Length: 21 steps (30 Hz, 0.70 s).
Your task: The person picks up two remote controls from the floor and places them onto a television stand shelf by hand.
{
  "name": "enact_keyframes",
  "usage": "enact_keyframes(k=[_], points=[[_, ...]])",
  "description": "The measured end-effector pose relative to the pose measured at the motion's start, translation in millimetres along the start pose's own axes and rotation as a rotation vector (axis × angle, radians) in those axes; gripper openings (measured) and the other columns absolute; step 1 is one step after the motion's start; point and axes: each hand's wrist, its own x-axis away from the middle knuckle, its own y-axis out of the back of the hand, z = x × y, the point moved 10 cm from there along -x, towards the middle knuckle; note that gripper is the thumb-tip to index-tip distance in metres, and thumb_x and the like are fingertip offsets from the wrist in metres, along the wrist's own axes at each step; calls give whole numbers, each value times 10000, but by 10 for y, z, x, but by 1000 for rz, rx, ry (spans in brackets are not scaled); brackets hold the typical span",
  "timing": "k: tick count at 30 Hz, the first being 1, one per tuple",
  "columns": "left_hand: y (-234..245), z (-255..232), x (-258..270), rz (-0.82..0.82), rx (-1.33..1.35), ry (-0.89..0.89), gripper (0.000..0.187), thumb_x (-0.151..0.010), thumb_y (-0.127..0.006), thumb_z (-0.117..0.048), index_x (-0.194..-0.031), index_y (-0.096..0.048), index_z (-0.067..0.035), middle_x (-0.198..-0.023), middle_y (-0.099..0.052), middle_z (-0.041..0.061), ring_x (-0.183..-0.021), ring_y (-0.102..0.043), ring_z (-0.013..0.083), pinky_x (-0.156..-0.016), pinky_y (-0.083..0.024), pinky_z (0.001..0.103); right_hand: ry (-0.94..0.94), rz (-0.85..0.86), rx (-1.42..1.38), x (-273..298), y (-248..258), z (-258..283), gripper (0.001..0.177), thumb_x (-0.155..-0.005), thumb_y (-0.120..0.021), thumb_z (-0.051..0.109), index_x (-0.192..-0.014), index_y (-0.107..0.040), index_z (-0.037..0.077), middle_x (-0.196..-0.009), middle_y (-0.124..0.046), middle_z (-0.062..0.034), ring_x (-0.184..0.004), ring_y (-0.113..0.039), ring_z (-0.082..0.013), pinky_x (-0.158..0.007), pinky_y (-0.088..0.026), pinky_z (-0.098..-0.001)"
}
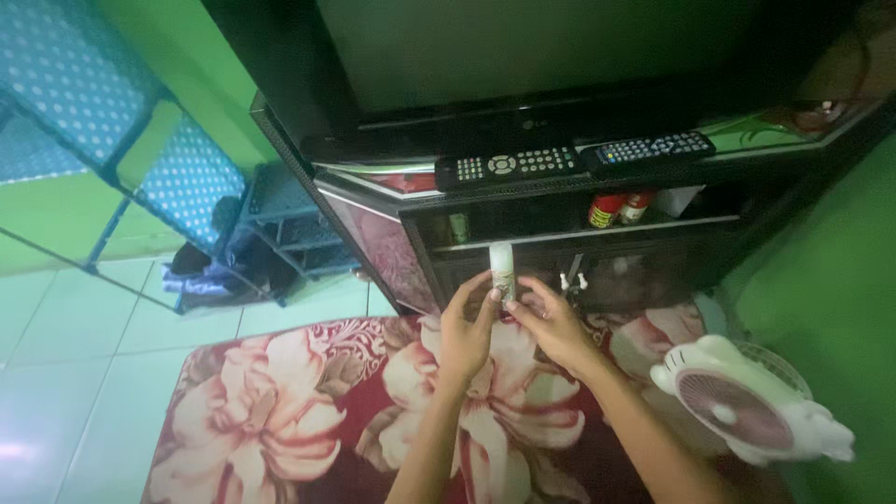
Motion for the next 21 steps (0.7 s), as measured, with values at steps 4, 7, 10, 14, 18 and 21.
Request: enact_keyframes(k=[4, 7, 10, 14, 18, 21], points=[[8, 203, -24, -2, 24, -37, 345, -1012, -648, -118, -1345, -641, -25, -1155, -744, 97, -1029, -699, 143, -894, -573, 286, 38, 49, -205, -179, -100, -302, 512, -935, -689, 211, -1418, -554, 103, -1110, -666, -92, -942, -661, -161, -706, -544, -319], [18, 213, -89, -16, -36, -52, 345, -1005, -654, -117, -1339, -652, -31, -1118, -751, 91, -964, -700, 131, -831, -580, 282, 107, 28, -182, -298, -61, -266, 525, -936, -693, 196, -1426, -539, 88, -1127, -671, -79, -989, -678, -152, -759, -559, -305], [43, 241, -80, -26, -93, -32, 357, -993, -654, -115, -1342, -651, -40, -1086, -750, 82, -905, -695, 121, -784, -575, 276, 128, 32, -153, -308, -64, -249, 508, -954, -675, 206, -1429, -545, 83, -1112, -699, -74, -981, -697, -145, -798, -567, -295], [3, 241, -186, -29, -89, -65, 390, -964, -676, -117, -1347, -642, -47, -1025, -763, 86, -858, -704, 118, -745, -572, 273, 196, -32, -113, -459, 7, -154, 521, -936, -673, 199, -1428, -545, 86, -1106, -731, -62, -947, -724, -129, -818, -580, -293], [-35, 236, -241, -22, -73, -108, 417, -976, -672, -119, -1384, -623, -52, -1067, -764, 105, -916, -718, 113, -812, -585, 267, 257, -21, -185, -642, -11, -163, 503, -956, -654, 189, -1422, -539, 39, -1092, -738, -91, -924, -718, -129, -797, -572, -293], [-15, 83, -171, -54, -173, -292, 409, -995, -652, -101, -1392, -587, -30, -1249, -702, 94, -1017, -708, 138, -863, -573, 290, 384, -10, -202, -726, -39, -92, 501, -966, -668, 165, -1415, -550, -23, -1020, -748, -119, -890, -718, -140, -793, -579, -278]])
